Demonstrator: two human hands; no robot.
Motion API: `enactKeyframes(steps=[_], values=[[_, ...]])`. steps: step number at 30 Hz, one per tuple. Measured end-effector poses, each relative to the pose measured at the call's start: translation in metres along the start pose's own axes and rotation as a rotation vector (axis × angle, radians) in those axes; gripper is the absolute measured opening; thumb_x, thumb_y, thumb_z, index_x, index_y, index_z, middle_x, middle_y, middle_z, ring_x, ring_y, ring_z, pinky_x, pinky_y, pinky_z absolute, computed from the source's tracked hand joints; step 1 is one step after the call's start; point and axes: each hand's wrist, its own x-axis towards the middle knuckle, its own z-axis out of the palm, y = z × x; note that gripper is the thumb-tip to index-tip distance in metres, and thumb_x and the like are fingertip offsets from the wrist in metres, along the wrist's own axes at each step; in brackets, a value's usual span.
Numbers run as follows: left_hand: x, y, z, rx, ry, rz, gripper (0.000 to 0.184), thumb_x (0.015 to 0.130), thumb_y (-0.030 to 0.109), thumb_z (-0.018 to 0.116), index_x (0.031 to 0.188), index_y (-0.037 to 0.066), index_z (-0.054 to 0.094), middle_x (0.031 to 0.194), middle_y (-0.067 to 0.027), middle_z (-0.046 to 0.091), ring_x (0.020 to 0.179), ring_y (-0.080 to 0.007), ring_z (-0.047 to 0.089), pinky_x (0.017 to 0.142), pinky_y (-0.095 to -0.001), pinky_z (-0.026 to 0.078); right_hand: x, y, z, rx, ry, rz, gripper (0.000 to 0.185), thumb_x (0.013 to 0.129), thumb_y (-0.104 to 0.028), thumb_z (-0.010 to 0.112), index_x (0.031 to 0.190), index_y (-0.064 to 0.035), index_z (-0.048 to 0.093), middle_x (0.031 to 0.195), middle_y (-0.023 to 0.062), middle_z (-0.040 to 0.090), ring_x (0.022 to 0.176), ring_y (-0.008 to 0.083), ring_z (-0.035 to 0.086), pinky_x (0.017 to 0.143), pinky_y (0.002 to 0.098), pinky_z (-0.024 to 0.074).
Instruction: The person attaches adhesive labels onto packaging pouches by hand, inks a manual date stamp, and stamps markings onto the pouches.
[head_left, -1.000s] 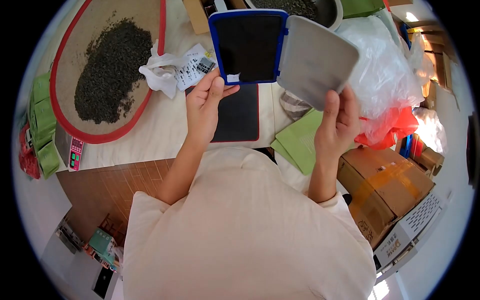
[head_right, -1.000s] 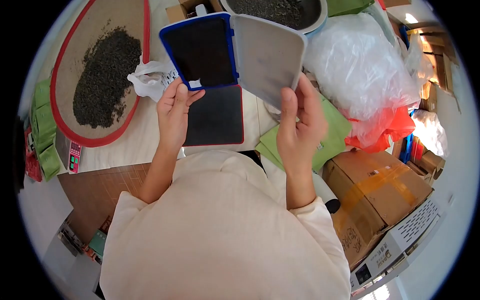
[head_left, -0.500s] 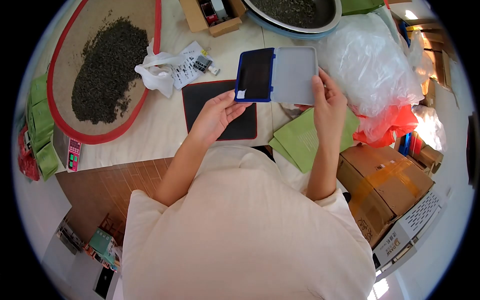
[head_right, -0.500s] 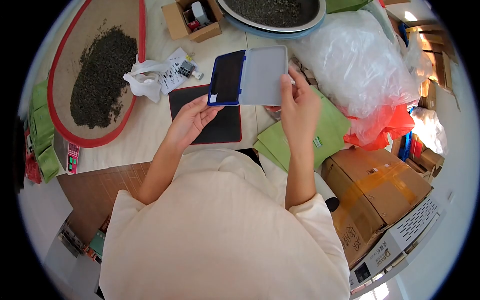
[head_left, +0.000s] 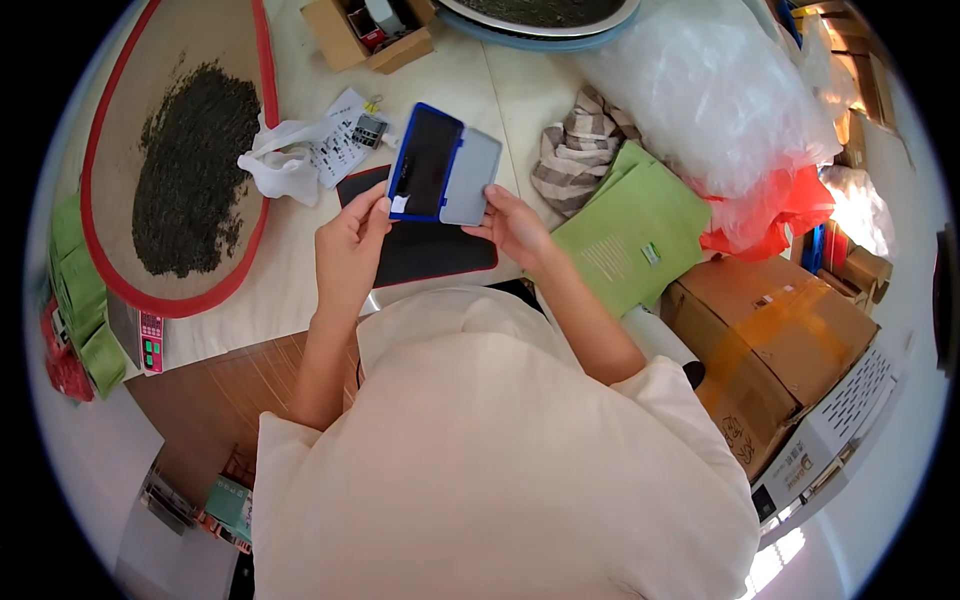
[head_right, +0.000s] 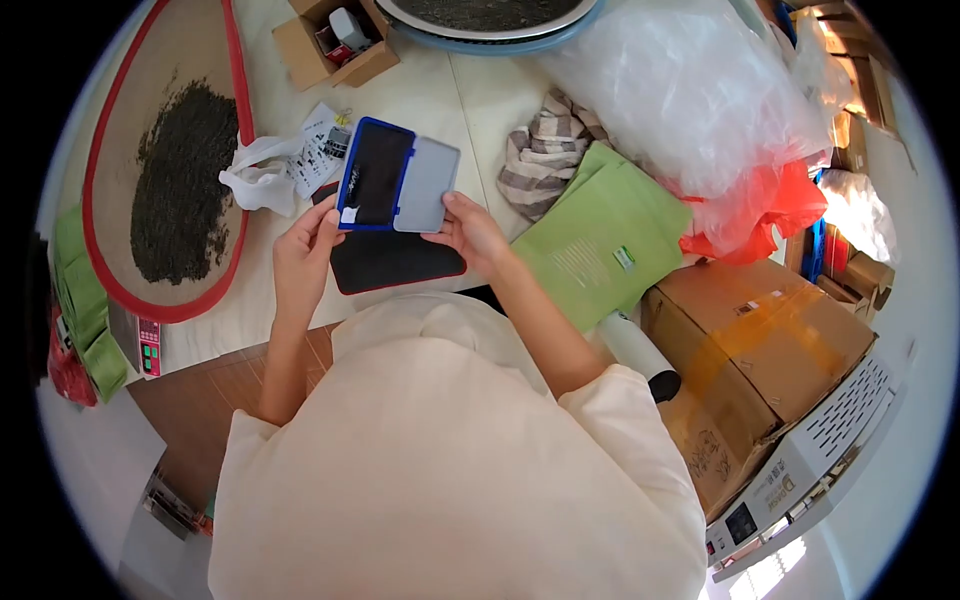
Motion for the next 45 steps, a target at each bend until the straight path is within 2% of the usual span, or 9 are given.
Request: enactKeyframes(steps=[3, 11, 15, 19, 27, 34, 36, 41, 45], values=[[0.006, -0.008, 0.001, 0.196, 0.002, 0.181, 0.031, 0.095, 0.019, 0.052, 0.118, -0.001, 0.059, 0.1, -0.0052, 0.065, 0.079, -0.0102, 0.062, 0.077, -0.0248, 0.052, -0.003, -0.001, 0.008, 0.164, 0.001, -0.315, 0.033, 0.098, -0.028, 0.043, 0.115, -0.002, 0.053, 0.102, 0.0081, 0.063, 0.1, 0.0177, 0.06, 0.085, 0.0318, 0.0491], [0.055, -0.069, 0.041, -0.793, -0.212, -0.051, 0.035, 0.097, 0.018, 0.049, 0.125, -0.002, 0.049, 0.108, -0.0081, 0.061, 0.094, -0.0145, 0.061, 0.089, -0.0297, 0.05, -0.068, -0.084, 0.041, -0.634, 0.299, -0.877, 0.037, 0.09, -0.023, 0.063, 0.112, 0.0065, 0.061, 0.087, 0.0046, 0.066, 0.075, 0.0056, 0.054, 0.07, 0.0208, 0.0441], [0.05, -0.055, 0.065, -0.907, -0.331, -0.312, 0.026, 0.098, 0.017, 0.046, 0.117, 0.002, 0.054, 0.11, -0.0068, 0.062, 0.101, -0.0145, 0.061, 0.089, -0.0291, 0.05, -0.062, -0.098, 0.043, -0.87, 0.425, -0.885, 0.036, 0.091, -0.023, 0.06, 0.111, 0.0072, 0.061, 0.082, 0.0065, 0.066, 0.066, 0.007, 0.056, 0.061, 0.0213, 0.0469], [0.041, -0.046, 0.054, -0.796, -0.308, -0.455, 0.029, 0.097, 0.019, 0.047, 0.119, 0.001, 0.054, 0.111, -0.0082, 0.062, 0.104, -0.0162, 0.061, 0.088, -0.0273, 0.05, -0.031, -0.105, 0.005, -0.722, 0.434, -0.5, 0.037, 0.091, -0.027, 0.056, 0.106, 0.0057, 0.063, 0.08, 0.008, 0.065, 0.068, 0.0113, 0.06, 0.054, 0.0242, 0.0504], [0.049, -0.037, 0.026, -0.155, -0.041, -0.058, 0.031, 0.093, 0.016, 0.055, 0.115, -0.005, 0.059, 0.097, -0.0097, 0.067, 0.083, -0.014, 0.066, 0.072, -0.0229, 0.053, 0.014, -0.029, -0.03, -0.262, 0.244, -0.086, 0.033, 0.096, -0.028, 0.047, 0.11, -0.0002, 0.057, 0.095, 0.0072, 0.062, 0.079, 0.0174, 0.063, 0.067, 0.0303, 0.0538], [0.093, -0.082, 0.062, -0.208, -0.202, -0.076, 0.036, 0.096, 0.017, 0.048, 0.127, -0.003, 0.049, 0.111, -0.0117, 0.062, 0.093, -0.0166, 0.064, 0.08, -0.0249, 0.05, 0.046, -0.082, -0.048, -0.502, 0.455, -0.34, 0.034, 0.094, -0.028, 0.047, 0.107, 0.001, 0.058, 0.089, 0.0093, 0.063, 0.067, 0.0203, 0.064, 0.06, 0.0327, 0.0543], [0.102, -0.092, 0.077, -0.186, -0.201, -0.065, 0.042, 0.099, 0.024, 0.044, 0.131, -0.003, 0.044, 0.12, -0.0143, 0.057, 0.104, -0.0182, 0.059, 0.089, -0.0264, 0.046, 0.06, -0.1, -0.059, -0.558, 0.454, -0.362, 0.036, 0.095, -0.026, 0.049, 0.117, 0.0014, 0.056, 0.099, 0.0074, 0.062, 0.086, 0.0149, 0.061, 0.056, 0.0258, 0.0516], [0.078, -0.07, 0.105, -0.096, -0.293, -0.108, 0.04, 0.097, 0.022, 0.046, 0.131, 0.001, 0.045, 0.122, -0.0122, 0.056, 0.106, -0.0167, 0.057, 0.091, -0.0275, 0.045, 0.032, -0.113, -0.058, -0.987, 0.765, -0.791, 0.045, 0.089, -0.026, 0.052, 0.124, 0.0021, 0.046, 0.119, 0.0233, 0.052, 0.112, 0.0367, 0.048, 0.097, 0.0404, 0.0376], [0.066, -0.07, 0.151, 0.041, -0.519, 0.005, 0.04, 0.094, 0.021, 0.053, 0.127, 0.001, 0.048, 0.117, -0.0103, 0.057, 0.105, -0.0173, 0.057, 0.091, -0.029, 0.045, -0.069, -0.06, -0.077, -1.127, 1.256, -0.982, 0.051, 0.086, -0.02, 0.054, 0.129, 0.003, 0.04, 0.128, 0.0253, 0.044, 0.119, 0.0401, 0.04, 0.102, 0.0431, 0.0306]])
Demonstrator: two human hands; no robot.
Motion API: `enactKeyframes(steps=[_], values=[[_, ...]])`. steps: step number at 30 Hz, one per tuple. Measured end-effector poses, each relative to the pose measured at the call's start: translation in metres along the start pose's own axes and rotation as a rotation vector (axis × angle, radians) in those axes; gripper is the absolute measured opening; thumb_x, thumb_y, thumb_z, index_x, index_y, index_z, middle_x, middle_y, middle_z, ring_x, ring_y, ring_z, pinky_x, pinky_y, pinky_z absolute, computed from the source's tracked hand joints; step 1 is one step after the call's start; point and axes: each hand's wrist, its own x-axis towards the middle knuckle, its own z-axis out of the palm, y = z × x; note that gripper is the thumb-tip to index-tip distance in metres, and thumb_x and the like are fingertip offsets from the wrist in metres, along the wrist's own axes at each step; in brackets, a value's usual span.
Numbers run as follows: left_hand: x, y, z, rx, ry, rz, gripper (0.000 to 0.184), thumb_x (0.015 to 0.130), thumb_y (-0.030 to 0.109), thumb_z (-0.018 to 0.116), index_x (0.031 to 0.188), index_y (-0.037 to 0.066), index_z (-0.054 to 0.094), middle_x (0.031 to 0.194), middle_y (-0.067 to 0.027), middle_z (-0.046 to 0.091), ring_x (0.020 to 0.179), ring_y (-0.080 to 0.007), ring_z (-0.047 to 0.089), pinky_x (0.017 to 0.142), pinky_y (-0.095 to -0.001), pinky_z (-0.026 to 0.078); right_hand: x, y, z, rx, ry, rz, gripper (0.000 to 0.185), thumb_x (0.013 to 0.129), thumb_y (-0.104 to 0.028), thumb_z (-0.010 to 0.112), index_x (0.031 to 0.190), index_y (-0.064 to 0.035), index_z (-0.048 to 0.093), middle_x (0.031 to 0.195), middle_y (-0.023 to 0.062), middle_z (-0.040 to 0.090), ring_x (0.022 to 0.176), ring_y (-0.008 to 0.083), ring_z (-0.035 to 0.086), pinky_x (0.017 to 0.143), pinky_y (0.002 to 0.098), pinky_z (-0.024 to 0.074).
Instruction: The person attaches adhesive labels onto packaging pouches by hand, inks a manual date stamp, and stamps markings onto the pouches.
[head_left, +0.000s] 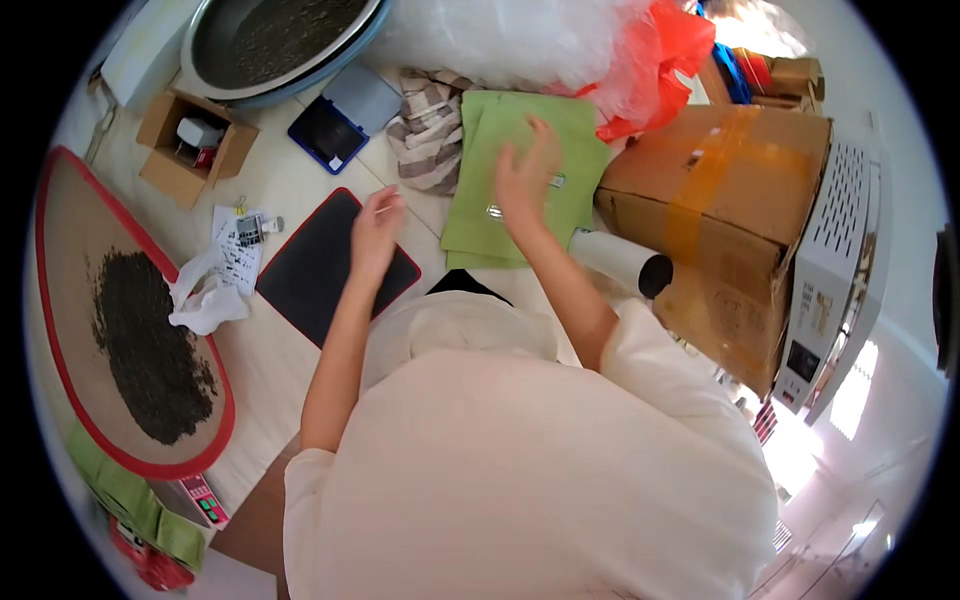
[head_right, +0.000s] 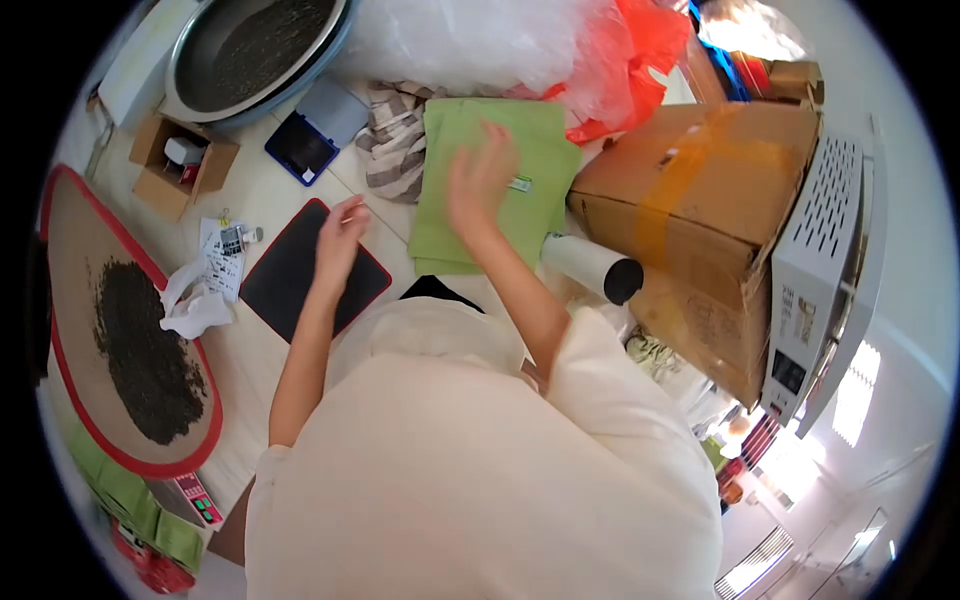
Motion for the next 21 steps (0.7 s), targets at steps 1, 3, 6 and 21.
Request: enactKeyframes(steps=[1, 3, 6, 21], values=[[0.0, 0.004, 0.018, 0.119, -0.056, 0.038, 0.041, 0.092, 0.022, 0.055, 0.127, 0.0, 0.048, 0.117, -0.0104, 0.057, 0.105, -0.0178, 0.056, 0.091, -0.0297, 0.045, -0.025, 0.029, -0.013, -0.196, 0.124, 0.084, 0.054, 0.085, -0.019, 0.055, 0.131, 0.0037, 0.036, 0.132, 0.0266, 0.04, 0.122, 0.0416, 0.036, 0.104, 0.0448, 0.0272], [0.005, -0.01, 0.057, 0.021, -0.039, 0.151, 0.045, 0.087, 0.024, 0.061, 0.123, 0.0, 0.049, 0.117, -0.0156, 0.056, 0.104, -0.0239, 0.058, 0.088, -0.033, 0.045, -0.056, 0.07, -0.022, -0.258, 0.202, 0.222, 0.063, 0.084, -0.017, 0.056, 0.135, 0.007, 0.028, 0.136, 0.029, 0.033, 0.126, 0.0437, 0.03, 0.106, 0.0477, 0.0228], [0.014, -0.031, 0.091, 0.24, -0.001, 0.341, 0.047, 0.085, 0.02, 0.062, 0.124, 0.0, 0.047, 0.119, -0.0189, 0.053, 0.108, -0.0301, 0.055, 0.091, -0.0364, 0.044, -0.073, 0.105, -0.024, -0.274, 0.15, 0.455, 0.068, 0.082, -0.018, 0.058, 0.135, 0.0103, 0.026, 0.136, 0.0305, 0.033, 0.127, 0.0434, 0.03, 0.107, 0.0477, 0.0225], [-0.089, 0.012, 0.031, -0.019, 0.243, 0.332, 0.019, 0.083, 0.014, 0.067, 0.096, 0.002, 0.061, 0.083, -0.0113, 0.064, 0.071, -0.0161, 0.062, 0.067, -0.0272, 0.049, -0.074, 0.012, -0.054, 0.218, 0.27, 0.1, 0.035, 0.088, -0.002, 0.048, 0.122, 0.0045, 0.042, 0.12, 0.0176, 0.047, 0.111, 0.0273, 0.046, 0.097, 0.0374, 0.0343]])
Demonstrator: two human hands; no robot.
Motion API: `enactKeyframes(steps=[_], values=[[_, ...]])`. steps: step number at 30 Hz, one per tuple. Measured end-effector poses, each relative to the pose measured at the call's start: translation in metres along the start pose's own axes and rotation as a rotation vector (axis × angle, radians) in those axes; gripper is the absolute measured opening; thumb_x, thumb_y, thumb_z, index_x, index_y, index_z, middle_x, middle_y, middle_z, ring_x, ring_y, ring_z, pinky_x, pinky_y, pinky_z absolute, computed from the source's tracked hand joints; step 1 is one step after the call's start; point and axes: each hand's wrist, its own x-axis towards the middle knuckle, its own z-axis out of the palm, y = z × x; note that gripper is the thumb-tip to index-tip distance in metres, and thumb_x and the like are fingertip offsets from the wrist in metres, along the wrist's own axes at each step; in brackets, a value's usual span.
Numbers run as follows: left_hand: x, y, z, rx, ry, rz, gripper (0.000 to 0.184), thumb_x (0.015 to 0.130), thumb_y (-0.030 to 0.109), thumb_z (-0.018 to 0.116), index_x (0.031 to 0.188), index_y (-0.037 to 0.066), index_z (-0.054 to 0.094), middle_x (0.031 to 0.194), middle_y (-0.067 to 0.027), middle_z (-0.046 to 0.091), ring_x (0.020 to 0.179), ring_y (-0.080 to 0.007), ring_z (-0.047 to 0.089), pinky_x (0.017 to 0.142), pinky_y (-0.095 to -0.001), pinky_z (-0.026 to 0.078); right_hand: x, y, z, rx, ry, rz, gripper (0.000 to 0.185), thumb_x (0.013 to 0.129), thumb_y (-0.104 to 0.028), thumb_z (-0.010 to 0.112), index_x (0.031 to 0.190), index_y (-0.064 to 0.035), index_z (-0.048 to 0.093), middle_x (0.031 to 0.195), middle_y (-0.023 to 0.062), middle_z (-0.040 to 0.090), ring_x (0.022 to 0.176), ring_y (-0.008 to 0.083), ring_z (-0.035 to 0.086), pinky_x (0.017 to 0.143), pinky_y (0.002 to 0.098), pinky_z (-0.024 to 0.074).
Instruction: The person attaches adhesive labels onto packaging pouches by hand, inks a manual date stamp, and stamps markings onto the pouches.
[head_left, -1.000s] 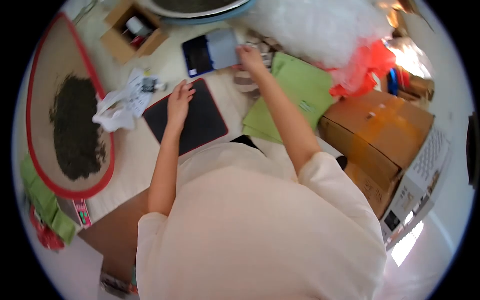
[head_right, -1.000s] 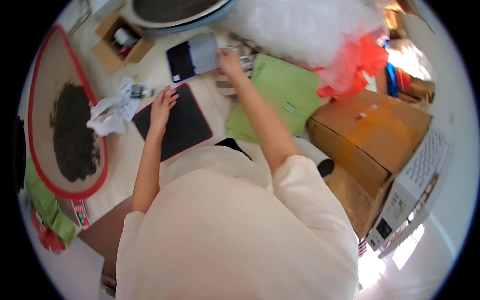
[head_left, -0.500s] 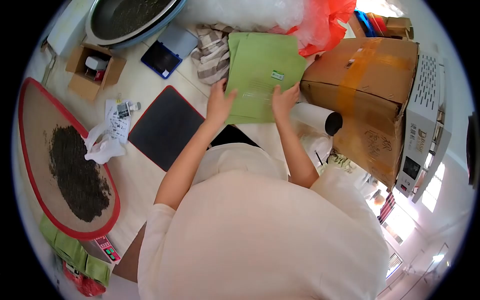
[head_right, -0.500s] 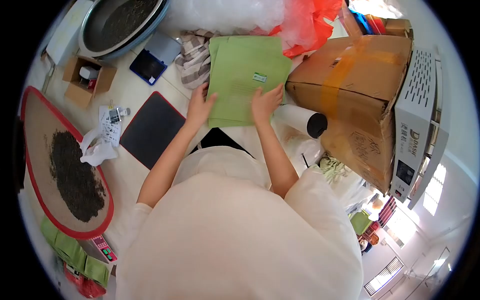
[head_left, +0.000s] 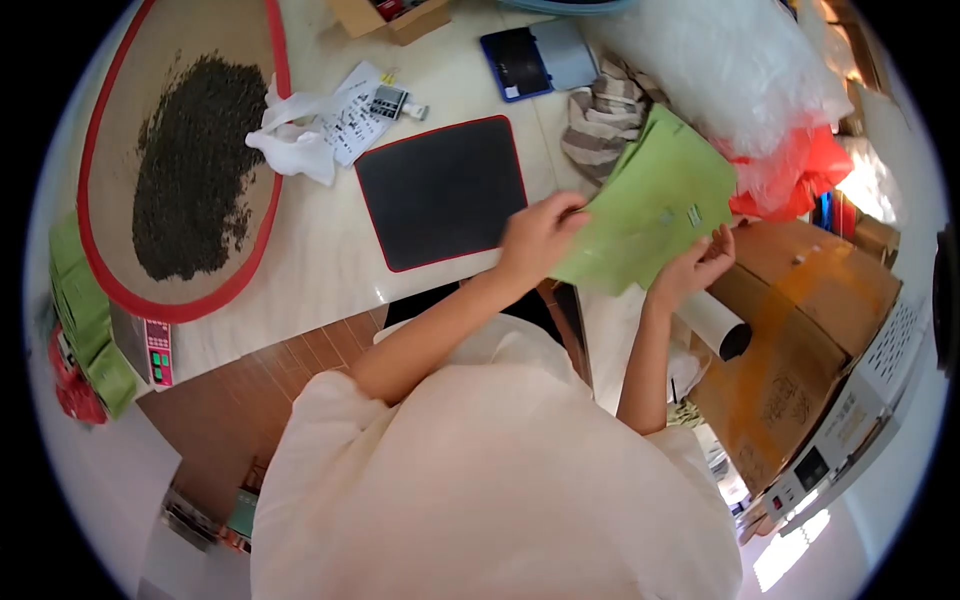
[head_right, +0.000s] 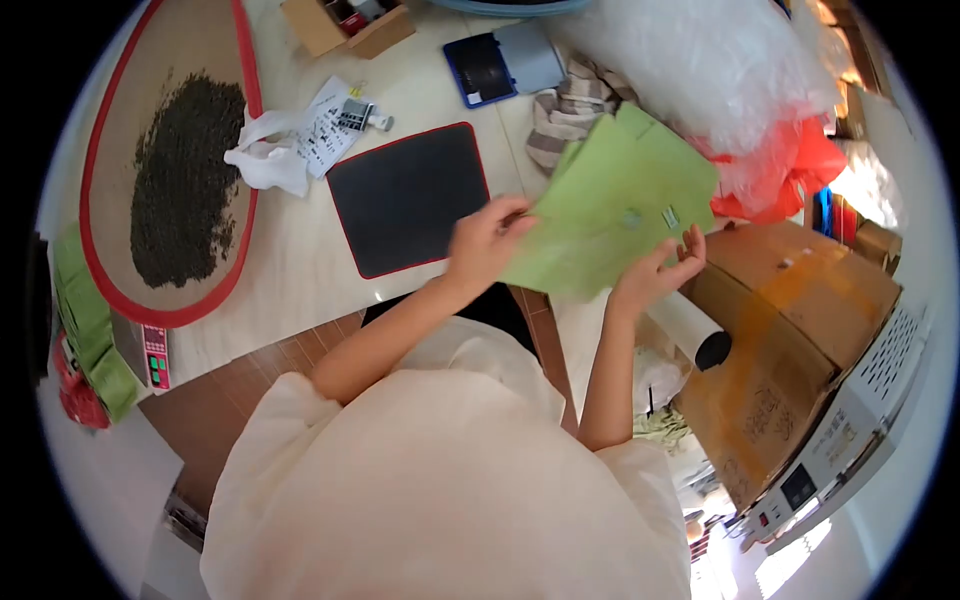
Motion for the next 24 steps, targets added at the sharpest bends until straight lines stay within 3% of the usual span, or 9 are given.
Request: enactKeyframes(steps=[1, 3, 6, 10, 12, 14, 16, 18, 24], values=[[-0.011, 0.008, -0.034, 0.063, 0.007, 0.061, 0.015, 0.084, 0.011, 0.063, 0.096, 0.003, 0.061, 0.085, -0.0134, 0.065, 0.077, -0.0253, 0.064, 0.067, -0.0316, 0.05, 0.003, -0.017, 0.007, 0.005, -0.014, -0.013, 0.035, 0.088, -0.002, 0.048, 0.122, 0.0045, 0.042, 0.12, 0.0176, 0.047, 0.111, 0.0273, 0.046, 0.097, 0.0374, 0.0343], [-0.037, -0.011, -0.114, 0.155, 0.091, 0.173, 0.014, 0.085, 0.011, 0.062, 0.096, 0.001, 0.062, 0.087, -0.0115, 0.065, 0.078, -0.0234, 0.065, 0.069, -0.0309, 0.051, -0.007, -0.052, 0.033, 0.183, -0.143, -0.25, 0.027, 0.089, -0.002, 0.048, 0.115, 0.0024, 0.049, 0.109, 0.0125, 0.054, 0.102, 0.0221, 0.052, 0.09, 0.0318, 0.0395], [-0.08, -0.034, -0.219, 0.166, 0.232, -0.041, 0.022, 0.092, 0.017, 0.058, 0.102, -0.003, 0.061, 0.092, -0.0051, 0.065, 0.08, -0.009, 0.058, 0.072, -0.0233, 0.047, -0.034, -0.084, 0.117, 0.156, -0.567, -0.294, 0.014, 0.088, -0.003, 0.053, 0.101, -0.0018, 0.058, 0.09, 0.0094, 0.06, 0.084, 0.0199, 0.058, 0.077, 0.0293, 0.0454], [-0.106, -0.066, -0.289, 0.056, 0.372, -0.242, 0.027, 0.093, 0.019, 0.058, 0.107, -0.003, 0.06, 0.092, -0.0048, 0.064, 0.082, -0.0083, 0.056, 0.075, -0.0208, 0.044, -0.095, -0.099, 0.211, 0.085, -0.776, -0.508, 0.009, 0.085, -0.004, 0.057, 0.093, -0.0019, 0.061, 0.085, 0.0124, 0.06, 0.076, 0.0261, 0.06, 0.069, 0.0316, 0.047], [-0.119, -0.086, -0.305, -0.007, 0.448, -0.273, 0.028, 0.093, 0.02, 0.058, 0.108, -0.003, 0.06, 0.092, -0.0043, 0.064, 0.083, -0.0085, 0.056, 0.076, -0.0207, 0.044, -0.118, -0.105, 0.23, 0.025, -0.867, -0.42, 0.017, 0.091, -0.014, 0.053, 0.098, -0.002, 0.062, 0.09, 0.0106, 0.063, 0.077, 0.0229, 0.061, 0.069, 0.0317, 0.0472], [-0.129, -0.111, -0.312, -0.09, 0.511, -0.28, 0.03, 0.094, 0.023, 0.057, 0.111, -0.002, 0.059, 0.096, -0.0042, 0.064, 0.086, -0.0085, 0.056, 0.079, -0.021, 0.044, -0.122, -0.106, 0.223, 0.289, -1.287, 0.148, 0.031, 0.095, -0.027, 0.047, 0.105, -0.0012, 0.062, 0.097, 0.0091, 0.065, 0.078, 0.0171, 0.061, 0.07, 0.0298, 0.0468], [-0.134, -0.113, -0.306, -0.126, 0.581, -0.3, 0.031, 0.094, 0.023, 0.057, 0.112, -0.002, 0.058, 0.098, -0.0043, 0.063, 0.087, -0.0086, 0.056, 0.08, -0.0213, 0.044, -0.119, -0.105, 0.209, 0.256, -1.317, 0.13, 0.042, 0.096, -0.036, 0.045, 0.112, -0.0001, 0.06, 0.1, 0.0069, 0.065, 0.081, 0.0127, 0.059, 0.074, 0.0266, 0.0455], [-0.135, -0.121, -0.296, -0.203, 0.617, -0.321, 0.032, 0.094, 0.024, 0.056, 0.113, -0.001, 0.057, 0.099, -0.0044, 0.063, 0.088, -0.0087, 0.056, 0.081, -0.0216, 0.044, -0.127, -0.114, 0.166, 0.659, -1.539, 0.948, 0.041, 0.094, -0.035, 0.052, 0.114, -0.0006, 0.06, 0.098, 0.003, 0.065, 0.085, 0.0112, 0.058, 0.079, 0.0243, 0.0441], [-0.115, -0.133, -0.252, -0.3, 0.531, -0.305, 0.025, 0.095, 0.02, 0.054, 0.108, -0.001, 0.056, 0.098, -0.0044, 0.062, 0.087, -0.008, 0.055, 0.079, -0.0215, 0.044, -0.134, -0.096, 0.082, 0.451, -1.284, 0.799, 0.029, 0.093, -0.025, 0.056, 0.113, -0.004, 0.061, 0.097, -0.0004, 0.065, 0.087, 0.0079, 0.058, 0.081, 0.0247, 0.0443]])
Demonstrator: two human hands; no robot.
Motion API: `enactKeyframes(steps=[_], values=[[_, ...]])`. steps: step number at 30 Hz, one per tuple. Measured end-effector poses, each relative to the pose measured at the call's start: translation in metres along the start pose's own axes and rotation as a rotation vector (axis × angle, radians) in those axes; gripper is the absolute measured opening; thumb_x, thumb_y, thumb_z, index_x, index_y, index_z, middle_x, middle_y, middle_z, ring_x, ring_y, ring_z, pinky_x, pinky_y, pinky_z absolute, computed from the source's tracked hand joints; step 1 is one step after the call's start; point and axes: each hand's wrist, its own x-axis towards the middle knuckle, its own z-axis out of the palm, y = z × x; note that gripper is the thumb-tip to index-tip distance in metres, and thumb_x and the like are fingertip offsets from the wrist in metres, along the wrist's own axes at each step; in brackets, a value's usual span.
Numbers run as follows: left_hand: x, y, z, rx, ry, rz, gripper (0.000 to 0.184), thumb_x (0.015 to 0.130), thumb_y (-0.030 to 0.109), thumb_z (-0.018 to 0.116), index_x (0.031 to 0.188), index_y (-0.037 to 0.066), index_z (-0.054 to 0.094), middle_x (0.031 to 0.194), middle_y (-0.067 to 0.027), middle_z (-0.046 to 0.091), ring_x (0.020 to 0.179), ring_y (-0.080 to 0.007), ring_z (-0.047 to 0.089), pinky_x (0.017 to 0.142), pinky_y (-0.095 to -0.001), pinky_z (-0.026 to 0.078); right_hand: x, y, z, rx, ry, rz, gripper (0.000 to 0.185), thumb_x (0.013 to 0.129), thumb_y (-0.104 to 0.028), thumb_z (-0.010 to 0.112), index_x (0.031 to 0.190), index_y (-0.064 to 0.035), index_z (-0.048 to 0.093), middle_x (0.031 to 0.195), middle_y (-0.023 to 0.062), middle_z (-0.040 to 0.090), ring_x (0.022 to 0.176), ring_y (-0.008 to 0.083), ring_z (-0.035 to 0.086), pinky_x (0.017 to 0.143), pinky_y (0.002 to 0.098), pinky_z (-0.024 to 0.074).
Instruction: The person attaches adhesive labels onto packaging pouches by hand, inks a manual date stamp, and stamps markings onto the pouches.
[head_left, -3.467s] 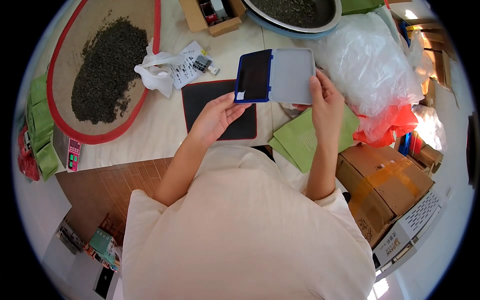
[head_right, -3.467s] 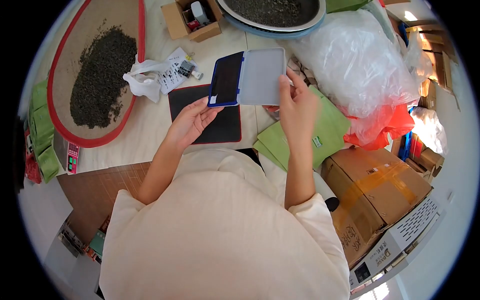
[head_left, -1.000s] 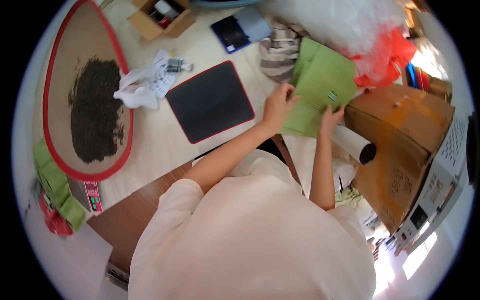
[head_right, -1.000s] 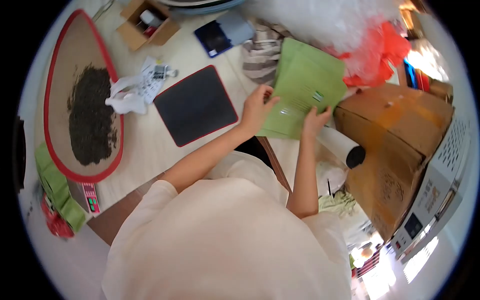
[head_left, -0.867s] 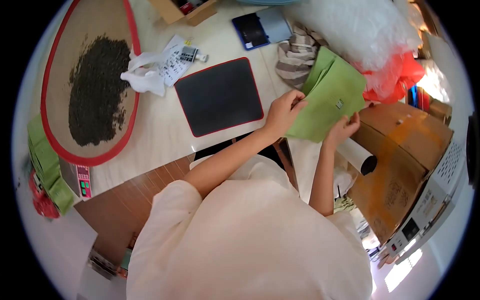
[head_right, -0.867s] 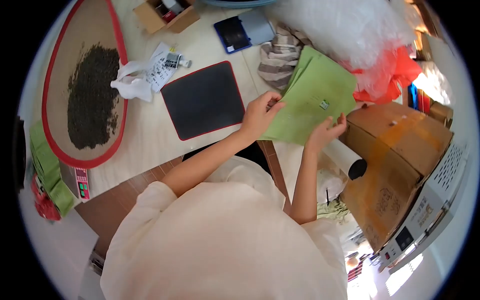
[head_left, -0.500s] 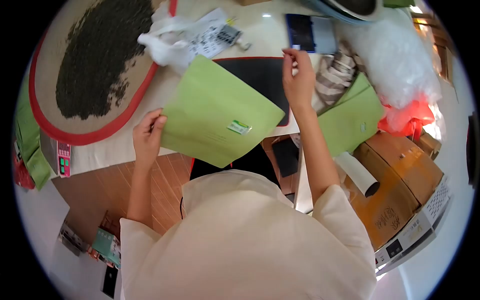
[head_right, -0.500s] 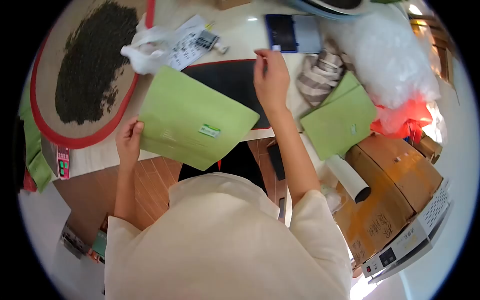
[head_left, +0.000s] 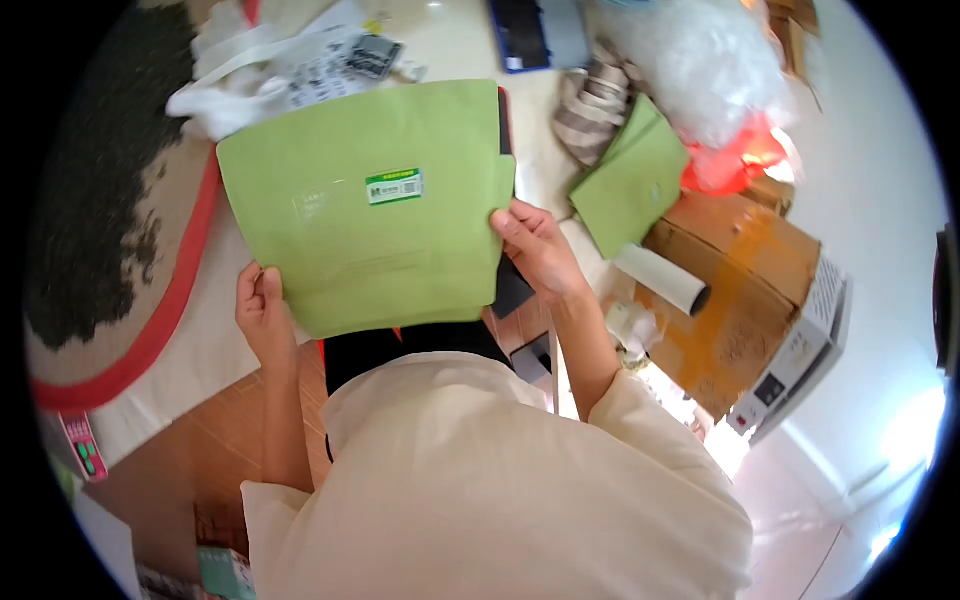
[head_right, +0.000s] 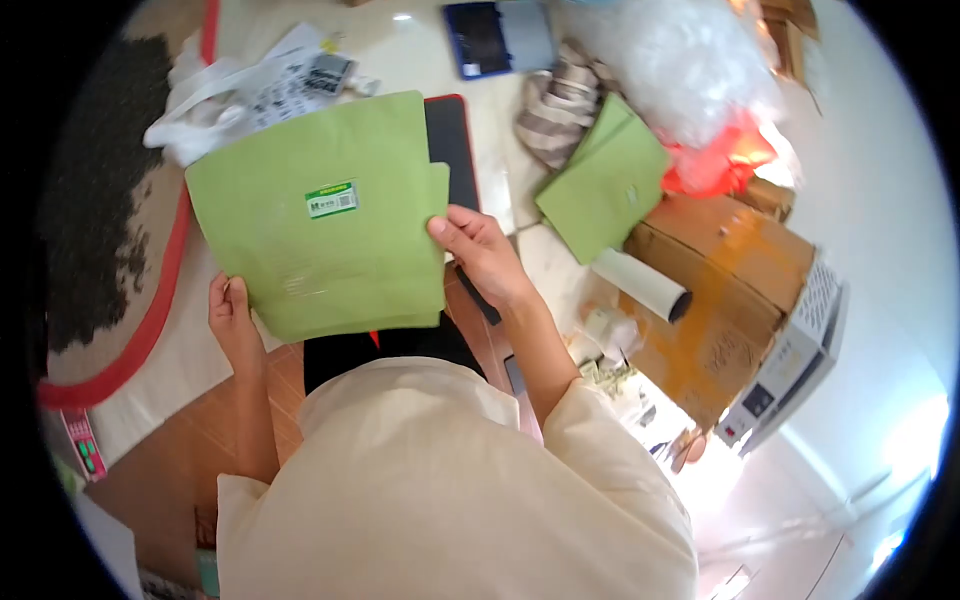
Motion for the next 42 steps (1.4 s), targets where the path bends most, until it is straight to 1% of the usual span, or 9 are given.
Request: enactKeyframes(steps=[9, 12, 14, 17, 21, 24, 30, 36, 42], values=[[0.015, -0.001, 0.01, 0.105, -0.242, 0.081, 0.024, 0.099, 0.021, 0.046, 0.106, 0.0, 0.054, 0.095, -0.0006, 0.056, 0.087, -0.008, 0.05, 0.081, -0.0208, 0.039, -0.064, -0.077, -0.183, -0.18, 1.021, -0.696, 0.033, 0.097, -0.025, 0.048, 0.112, 0.0022, 0.058, 0.104, 0.0061, 0.061, 0.092, 0.0149, 0.057, 0.082, 0.0292, 0.0458], [0.026, -0.004, 0.001, 0.218, -0.279, 0.09, 0.025, 0.099, 0.02, 0.046, 0.107, -0.001, 0.055, 0.096, -0.0013, 0.057, 0.087, -0.008, 0.051, 0.081, -0.0208, 0.04, -0.06, -0.085, -0.279, -0.362, 1.226, -0.573, 0.034, 0.093, -0.025, 0.053, 0.113, 0.0025, 0.057, 0.102, 0.0098, 0.063, 0.09, 0.0212, 0.059, 0.081, 0.0352, 0.0463], [0.03, -0.002, -0.006, 0.322, -0.263, 0.096, 0.025, 0.099, 0.02, 0.046, 0.108, -0.001, 0.055, 0.097, -0.0018, 0.058, 0.088, -0.0084, 0.051, 0.081, -0.0207, 0.04, -0.038, -0.081, -0.301, -1.261, 1.889, -0.244, 0.035, 0.087, -0.025, 0.061, 0.109, 0.0027, 0.058, 0.097, 0.0141, 0.064, 0.087, 0.0285, 0.059, 0.08, 0.041, 0.0453], [0.047, 0.002, -0.005, 0.377, -0.311, 0.144, 0.024, 0.098, 0.017, 0.046, 0.107, -0.001, 0.057, 0.096, -0.0033, 0.06, 0.087, -0.009, 0.052, 0.08, -0.021, 0.041, 0.01, -0.076, -0.285, -1.585, 1.864, -0.953, 0.035, 0.08, -0.019, 0.066, 0.105, 0.0032, 0.058, 0.093, 0.0159, 0.063, 0.085, 0.033, 0.059, 0.079, 0.0454, 0.0442], [0.048, 0.008, 0.007, 0.477, -0.29, 0.177, 0.022, 0.097, 0.015, 0.046, 0.104, -0.002, 0.059, 0.091, -0.004, 0.062, 0.082, -0.0091, 0.053, 0.076, -0.0216, 0.042, 0.081, -0.045, -0.103, -0.89, 0.762, -0.817, 0.022, 0.085, -0.006, 0.059, 0.108, -0.0044, 0.058, 0.101, 0.0099, 0.059, 0.079, 0.0169, 0.058, 0.068, 0.0296, 0.048], [0.048, 0.008, 0.016, 0.471, -0.268, 0.19, 0.021, 0.097, 0.014, 0.047, 0.103, -0.002, 0.059, 0.088, -0.004, 0.063, 0.079, -0.0093, 0.053, 0.074, -0.0218, 0.043, 0.141, -0.02, -0.009, -0.995, 0.475, -0.877, 0.03, 0.083, -0.02, 0.065, 0.108, -0.0046, 0.057, 0.097, 0.0143, 0.058, 0.082, 0.0304, 0.06, 0.074, 0.0389, 0.0481], [0.031, 0.025, 0.024, 0.58, -0.256, 0.262, 0.019, 0.095, 0.013, 0.048, 0.101, -0.001, 0.06, 0.086, -0.0073, 0.063, 0.075, -0.013, 0.055, 0.07, -0.0237, 0.044, 0.192, -0.025, 0.035, -1.185, 0.344, -0.819, 0.031, 0.083, -0.023, 0.065, 0.102, -0.001, 0.053, 0.097, 0.0182, 0.058, 0.089, 0.0355, 0.061, 0.071, 0.0419, 0.049], [0.048, 0.024, 0.057, 0.649, -0.199, 0.495, 0.017, 0.094, 0.012, 0.048, 0.099, 0.0, 0.061, 0.086, -0.0117, 0.062, 0.076, -0.0254, 0.058, 0.071, -0.0307, 0.045, 0.168, -0.043, -0.001, -0.188, -0.033, -0.455, 0.025, 0.094, -0.023, 0.053, 0.107, -0.0027, 0.045, 0.074, 0.0077, 0.058, 0.058, 0.0165, 0.055, 0.053, 0.0266, 0.0421], [0.091, 0.029, 0.102, 0.795, -0.109, 0.65, 0.014, 0.089, 0.008, 0.05, 0.096, 0.004, 0.062, 0.086, -0.01, 0.059, 0.082, -0.0279, 0.056, 0.078, -0.0362, 0.043, 0.143, -0.081, -0.077, -0.253, 0.325, -0.59, 0.012, 0.091, -0.013, 0.053, 0.098, -0.0038, 0.051, 0.071, 0.0006, 0.054, 0.058, 0.0081, 0.046, 0.051, 0.0229, 0.0367]])
